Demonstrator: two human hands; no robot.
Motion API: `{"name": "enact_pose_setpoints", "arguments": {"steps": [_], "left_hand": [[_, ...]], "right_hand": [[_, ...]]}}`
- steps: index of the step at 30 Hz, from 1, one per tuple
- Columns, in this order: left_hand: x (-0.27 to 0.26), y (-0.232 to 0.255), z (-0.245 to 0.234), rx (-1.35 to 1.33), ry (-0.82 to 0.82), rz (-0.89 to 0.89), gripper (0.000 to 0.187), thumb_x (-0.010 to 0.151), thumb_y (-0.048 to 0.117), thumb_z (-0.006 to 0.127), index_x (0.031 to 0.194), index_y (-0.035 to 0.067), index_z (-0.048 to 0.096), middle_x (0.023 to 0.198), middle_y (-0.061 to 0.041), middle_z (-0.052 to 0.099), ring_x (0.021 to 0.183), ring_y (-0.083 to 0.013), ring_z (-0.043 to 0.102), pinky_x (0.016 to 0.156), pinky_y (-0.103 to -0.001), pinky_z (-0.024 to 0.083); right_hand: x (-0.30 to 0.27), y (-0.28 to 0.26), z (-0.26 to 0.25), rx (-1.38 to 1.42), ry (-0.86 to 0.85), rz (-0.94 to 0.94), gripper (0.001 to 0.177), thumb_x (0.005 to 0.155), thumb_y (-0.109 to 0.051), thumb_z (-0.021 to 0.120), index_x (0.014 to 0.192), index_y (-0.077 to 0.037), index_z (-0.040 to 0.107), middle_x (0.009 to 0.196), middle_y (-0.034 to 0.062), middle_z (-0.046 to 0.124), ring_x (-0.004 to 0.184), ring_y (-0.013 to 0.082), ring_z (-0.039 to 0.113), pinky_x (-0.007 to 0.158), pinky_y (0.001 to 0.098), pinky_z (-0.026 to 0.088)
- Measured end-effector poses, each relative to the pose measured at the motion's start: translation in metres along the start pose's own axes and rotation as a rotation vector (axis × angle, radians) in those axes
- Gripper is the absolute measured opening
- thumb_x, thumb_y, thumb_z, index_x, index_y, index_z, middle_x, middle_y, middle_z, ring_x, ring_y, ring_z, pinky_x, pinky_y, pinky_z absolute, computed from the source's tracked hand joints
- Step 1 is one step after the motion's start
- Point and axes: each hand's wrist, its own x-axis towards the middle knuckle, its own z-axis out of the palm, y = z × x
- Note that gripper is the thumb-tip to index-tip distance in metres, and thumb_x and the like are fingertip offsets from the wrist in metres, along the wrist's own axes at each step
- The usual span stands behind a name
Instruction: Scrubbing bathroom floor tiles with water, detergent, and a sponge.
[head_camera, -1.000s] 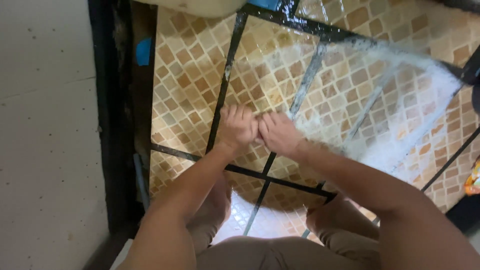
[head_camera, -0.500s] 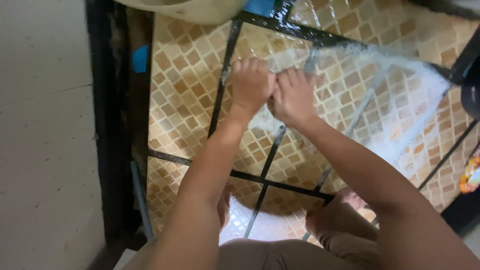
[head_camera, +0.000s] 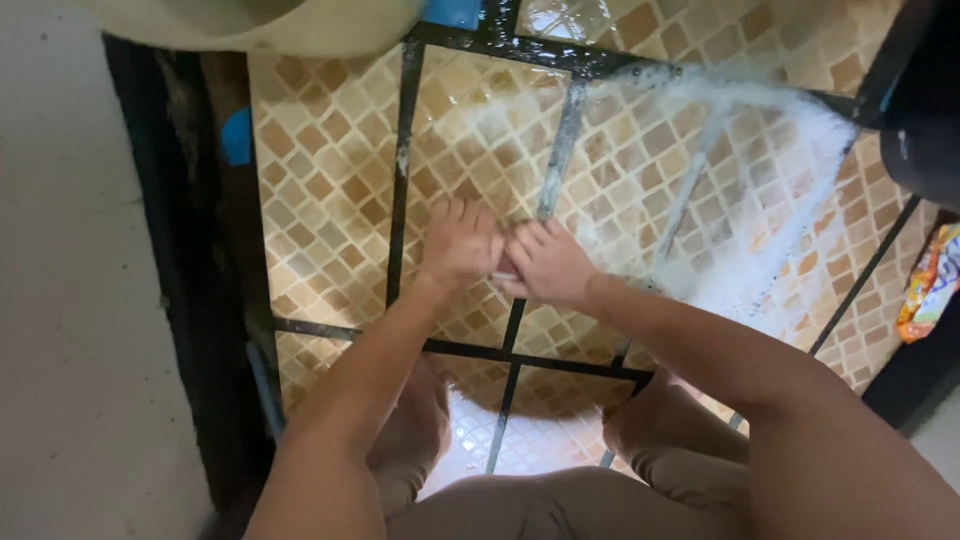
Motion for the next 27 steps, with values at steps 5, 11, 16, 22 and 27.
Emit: {"name": "enact_pose_setpoints", "arguments": {"steps": [5,11,16,22,27], "left_hand": [[0.008,0.000,-0.006,0.087,0.129,0.037,0.023,0.088,0.026,0.055,0.073,0.009,0.058,0.068,-0.012,0.048,0.064,-0.0321,0.054,0.069,-0.046,0.044],[0.093,-0.020,0.002,0.218,0.238,-0.163,0.016,0.077,0.026,0.058,0.068,0.013,0.058,0.063,-0.007,0.051,0.058,-0.0294,0.056,0.064,-0.045,0.046],[0.101,0.048,0.012,0.168,0.081,-0.226,0.022,0.082,0.028,0.061,0.066,0.013,0.059,0.059,-0.008,0.049,0.055,-0.0275,0.051,0.056,-0.047,0.042],[0.105,0.130,0.046,0.071,0.090,-0.115,0.021,0.078,0.027,0.058,0.075,0.007,0.063,0.067,-0.011,0.052,0.064,-0.0328,0.056,0.066,-0.045,0.043],[0.161,0.135,0.051,-0.070,-0.093,-0.152,0.026,0.082,0.026,0.060,0.069,0.005,0.067,0.064,-0.015,0.060,0.070,-0.0369,0.064,0.068,-0.052,0.048]], "right_hand": [[0.000,-0.014,-0.012,-0.108,0.020,-0.009,0.051,0.105,-0.056,0.052,0.103,-0.008,0.067,0.101,0.0144,0.062,0.097,0.0314,0.060,0.081,0.0443,0.040],[0.062,0.060,-0.040,-0.240,0.059,-0.037,0.053,0.102,-0.051,0.062,0.119,0.000,0.062,0.109,0.0168,0.060,0.109,0.0365,0.059,0.085,0.0468,0.044],[0.027,0.061,-0.101,-0.227,-0.020,-0.010,0.044,0.095,-0.032,0.059,0.118,0.004,0.067,0.107,0.0210,0.065,0.100,0.0370,0.065,0.086,0.0488,0.046],[-0.095,0.067,-0.065,-0.188,0.027,0.226,0.073,0.088,-0.055,0.065,0.126,0.006,0.061,0.108,0.0188,0.059,0.100,0.0378,0.061,0.083,0.0481,0.045],[-0.104,0.120,-0.043,-0.256,0.043,0.375,0.038,0.093,-0.023,0.059,0.117,0.004,0.072,0.092,0.0181,0.064,0.091,0.0370,0.063,0.087,0.0529,0.047]]}}
